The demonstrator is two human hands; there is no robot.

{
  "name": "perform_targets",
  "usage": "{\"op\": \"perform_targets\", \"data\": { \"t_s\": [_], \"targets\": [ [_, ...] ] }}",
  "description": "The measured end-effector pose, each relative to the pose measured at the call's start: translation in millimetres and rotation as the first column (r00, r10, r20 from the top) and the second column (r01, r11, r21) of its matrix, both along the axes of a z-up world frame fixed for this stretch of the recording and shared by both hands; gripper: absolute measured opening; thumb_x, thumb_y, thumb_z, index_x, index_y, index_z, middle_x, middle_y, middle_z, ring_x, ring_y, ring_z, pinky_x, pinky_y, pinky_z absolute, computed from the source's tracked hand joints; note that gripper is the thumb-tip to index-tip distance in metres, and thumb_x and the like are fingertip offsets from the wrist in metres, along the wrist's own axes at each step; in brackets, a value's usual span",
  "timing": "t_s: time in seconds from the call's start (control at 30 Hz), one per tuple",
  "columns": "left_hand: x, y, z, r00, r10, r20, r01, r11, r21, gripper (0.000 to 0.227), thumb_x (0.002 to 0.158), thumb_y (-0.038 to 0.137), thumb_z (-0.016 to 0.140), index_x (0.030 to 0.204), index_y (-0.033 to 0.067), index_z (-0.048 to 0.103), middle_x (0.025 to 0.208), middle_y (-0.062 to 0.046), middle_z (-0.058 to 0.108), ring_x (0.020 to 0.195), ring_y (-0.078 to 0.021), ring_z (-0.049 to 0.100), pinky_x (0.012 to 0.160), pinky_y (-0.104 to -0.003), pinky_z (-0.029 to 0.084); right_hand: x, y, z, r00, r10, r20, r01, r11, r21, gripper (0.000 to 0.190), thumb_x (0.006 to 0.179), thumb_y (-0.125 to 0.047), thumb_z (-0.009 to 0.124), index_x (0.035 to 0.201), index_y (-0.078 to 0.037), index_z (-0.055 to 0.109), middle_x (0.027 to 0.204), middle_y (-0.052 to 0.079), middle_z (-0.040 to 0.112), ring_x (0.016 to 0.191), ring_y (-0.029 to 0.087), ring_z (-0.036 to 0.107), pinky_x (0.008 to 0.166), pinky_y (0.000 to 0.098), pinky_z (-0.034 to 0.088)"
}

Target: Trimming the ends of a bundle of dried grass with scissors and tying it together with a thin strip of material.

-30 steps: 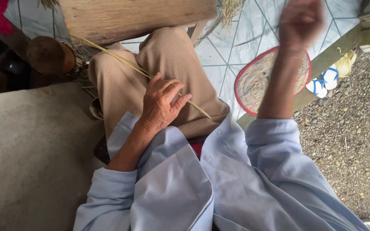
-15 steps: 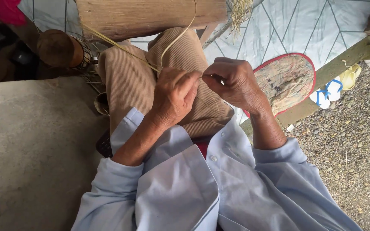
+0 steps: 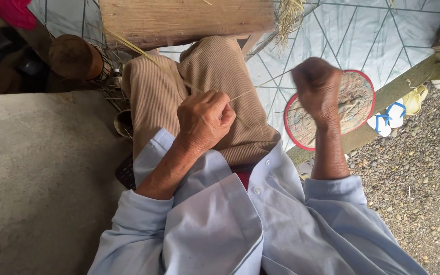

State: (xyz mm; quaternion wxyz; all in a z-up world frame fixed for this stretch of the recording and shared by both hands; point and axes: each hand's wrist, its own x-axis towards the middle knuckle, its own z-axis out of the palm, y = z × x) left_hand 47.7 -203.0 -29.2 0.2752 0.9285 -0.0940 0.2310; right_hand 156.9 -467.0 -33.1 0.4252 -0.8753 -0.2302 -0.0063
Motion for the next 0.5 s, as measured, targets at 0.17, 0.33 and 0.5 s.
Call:
{"op": "perform_targets", "data": {
  "t_s": [0.17, 0.33, 0.5],
  "targets": [
    [-2, 6, -4, 1.0, 0.019, 0.021, -0.021, 0.994, 0.11, 0.015, 0.075, 0.015, 0.067, 0.073, 0.0192, 0.053, 0.064, 0.002, 0.048, 0.057, -0.0208, 0.061, 0.053, -0.035, 0.05, 33, -89, -75, 0.959, -0.236, 0.154, 0.254, 0.961, -0.111, 0.013, 0.087, 0.012, 0.066, 0.08, 0.002, 0.07, 0.069, 0.02, 0.064, 0.066, 0.035, 0.065, 0.061, 0.0437, 0.048],
    [-1, 17, 5, 1.0, 0.02, -0.019, -0.017, 0.989, 0.146, 0.027, 0.079, 0.002, 0.073, 0.072, 0.0138, 0.05, 0.062, 0.005, 0.043, 0.05, -0.0091, 0.035, 0.048, -0.028, 0.033, 45, -137, -92, 0.804, -0.582, 0.123, 0.55, 0.649, -0.526, 0.031, 0.078, 0.008, 0.056, 0.065, -0.019, 0.064, 0.054, -0.006, 0.048, 0.043, 0.01, 0.029, 0.045, 0.029, 0.033],
    [13, -4, -2, 1.0, -0.003, 0.02, 0.002, 0.999, 0.049, 0.02, 0.074, 0.005, 0.069, 0.071, 0.0131, 0.051, 0.061, 0.0, 0.05, 0.051, -0.0191, 0.05, 0.046, -0.033, 0.041, 11, -14, 11, 0.995, -0.062, 0.083, 0.082, 0.961, -0.265, 0.035, 0.085, 0.01, 0.075, 0.12, 0.004, 0.073, 0.116, 0.025, 0.066, 0.111, 0.042, 0.059, 0.095, 0.0526, 0.045]
  ]
}}
